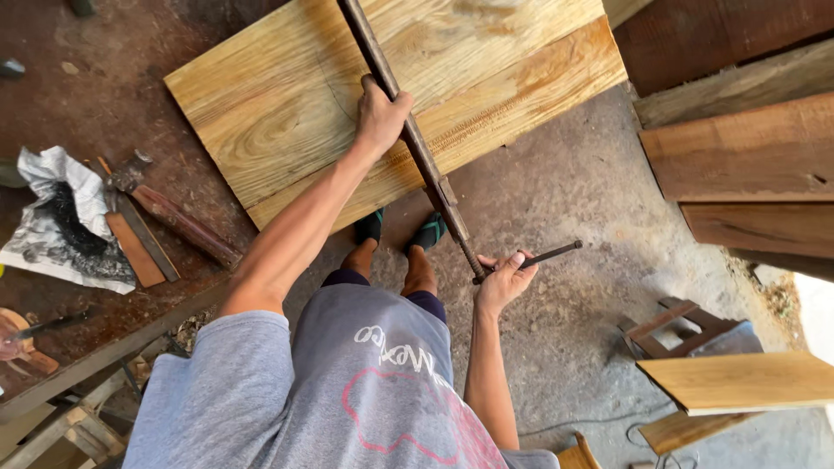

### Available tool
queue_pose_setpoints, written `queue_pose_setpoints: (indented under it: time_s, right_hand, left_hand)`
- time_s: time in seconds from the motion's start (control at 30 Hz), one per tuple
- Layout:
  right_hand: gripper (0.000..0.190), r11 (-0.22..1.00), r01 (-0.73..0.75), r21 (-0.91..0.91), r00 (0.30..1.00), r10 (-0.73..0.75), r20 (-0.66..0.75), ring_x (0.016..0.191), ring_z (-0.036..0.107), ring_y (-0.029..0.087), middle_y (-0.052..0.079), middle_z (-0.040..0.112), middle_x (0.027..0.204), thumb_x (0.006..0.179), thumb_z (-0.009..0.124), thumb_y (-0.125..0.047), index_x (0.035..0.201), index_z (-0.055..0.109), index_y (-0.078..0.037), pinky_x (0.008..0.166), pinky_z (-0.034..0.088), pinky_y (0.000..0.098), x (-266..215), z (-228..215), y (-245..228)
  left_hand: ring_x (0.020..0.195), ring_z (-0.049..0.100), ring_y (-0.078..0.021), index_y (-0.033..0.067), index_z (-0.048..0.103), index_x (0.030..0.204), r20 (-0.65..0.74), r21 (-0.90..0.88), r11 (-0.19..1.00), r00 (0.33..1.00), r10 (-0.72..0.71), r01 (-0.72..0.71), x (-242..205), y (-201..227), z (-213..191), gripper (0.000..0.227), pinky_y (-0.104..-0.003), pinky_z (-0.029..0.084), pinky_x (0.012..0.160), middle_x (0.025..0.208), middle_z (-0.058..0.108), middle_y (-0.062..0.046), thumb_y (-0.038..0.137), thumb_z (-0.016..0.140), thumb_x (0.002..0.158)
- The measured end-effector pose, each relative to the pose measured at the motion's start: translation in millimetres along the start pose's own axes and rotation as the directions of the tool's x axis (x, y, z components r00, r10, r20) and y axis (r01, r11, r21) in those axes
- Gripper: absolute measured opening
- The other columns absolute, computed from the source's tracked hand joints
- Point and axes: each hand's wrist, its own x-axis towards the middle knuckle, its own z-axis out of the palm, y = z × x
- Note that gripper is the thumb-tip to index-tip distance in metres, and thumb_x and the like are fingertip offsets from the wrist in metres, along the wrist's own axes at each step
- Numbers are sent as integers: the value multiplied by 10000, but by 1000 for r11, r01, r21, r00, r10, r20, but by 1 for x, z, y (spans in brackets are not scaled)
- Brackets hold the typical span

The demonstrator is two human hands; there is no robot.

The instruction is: The person applies a dark liquid to a wooden piece using a brush, then sets the container aside. They pick up two wooden planks, align them on a workbench, and secure them with a large clamp. Finally, they use a chisel to scrape excess material from the seam between the planks.

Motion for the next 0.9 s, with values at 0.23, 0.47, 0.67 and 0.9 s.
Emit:
queue_pose_setpoints:
  time_s: [0.23, 0.47, 0.67, 0.9]
  right_hand:
    - [197, 999, -8, 40, 996, 11, -87, 641, 575, 166, 14, 454, 733, 1138, 456, -239, 1147, 435, -44, 717, 634, 417, -9, -1, 6]
    - [44, 696, 607, -384, 780, -426, 459, 1056, 570, 185, 70, 643, 1058, 985, 645, -40, 991, 635, -83, 1008, 445, 415, -40, -28, -45]
    - [285, 355, 849, -392, 454, -110, 884, 1120, 632, 258, 20, 713, 1103, 727, 714, 25, 972, 762, -114, 1139, 374, 596, -49, -47, -65]
    - [176, 898, 397, -191, 876, -309, 371, 1076, 706, 259, 124, 692, 1141, 1053, 549, 13, 1205, 590, -67, 1019, 592, 442, -29, -53, -68]
  left_hand:
    - [492, 523, -127, 93, 364, 957, 39, -87, 994, 997, -59, 63, 2, -13, 3, 275, -295, 521, 410, 692, 488, -7, 116, 629, 886]
    - [573, 523, -69, 120, 355, 1021, 23, -112, 994, 1000, 2, 0, 0, -2, -2, 370, -246, 571, 470, 763, 447, 36, 67, 673, 839]
    - [511, 472, -95, 120, 371, 966, -11, -209, 970, 991, -130, 125, 1, -3, 13, 325, -267, 512, 406, 705, 430, 25, 86, 668, 839]
    - [616, 555, -77, 132, 398, 946, -65, -72, 997, 998, -15, 10, 5, -11, 30, 266, -279, 552, 538, 750, 513, 39, 142, 655, 878]
